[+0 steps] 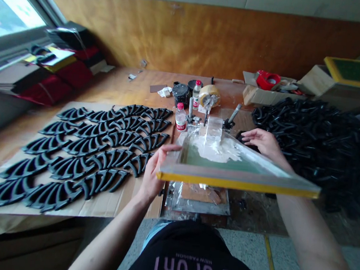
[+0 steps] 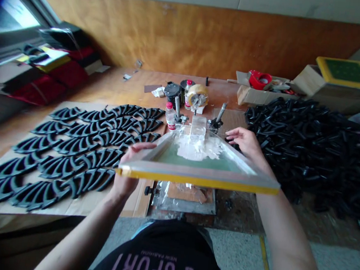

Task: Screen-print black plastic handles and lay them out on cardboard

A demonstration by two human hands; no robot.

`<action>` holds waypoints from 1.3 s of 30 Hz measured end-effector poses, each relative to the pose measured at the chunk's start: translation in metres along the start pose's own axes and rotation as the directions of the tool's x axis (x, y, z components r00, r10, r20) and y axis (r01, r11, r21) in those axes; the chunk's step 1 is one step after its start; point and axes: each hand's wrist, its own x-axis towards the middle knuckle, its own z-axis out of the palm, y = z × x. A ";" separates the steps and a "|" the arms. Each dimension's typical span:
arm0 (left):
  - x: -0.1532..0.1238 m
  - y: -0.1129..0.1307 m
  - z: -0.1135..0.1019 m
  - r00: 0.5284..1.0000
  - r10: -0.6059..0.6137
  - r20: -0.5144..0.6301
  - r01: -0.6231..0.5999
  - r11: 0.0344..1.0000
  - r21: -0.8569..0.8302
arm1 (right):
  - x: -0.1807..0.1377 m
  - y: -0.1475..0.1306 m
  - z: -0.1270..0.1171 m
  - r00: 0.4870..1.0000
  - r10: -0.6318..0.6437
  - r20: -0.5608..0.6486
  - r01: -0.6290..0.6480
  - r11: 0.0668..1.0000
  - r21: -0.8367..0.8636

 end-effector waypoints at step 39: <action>-0.052 -0.037 0.009 0.949 -0.309 -0.066 0.305 0.950 -0.060 | -0.004 -0.046 0.024 0.942 -0.297 -0.153 0.148 0.781 -0.607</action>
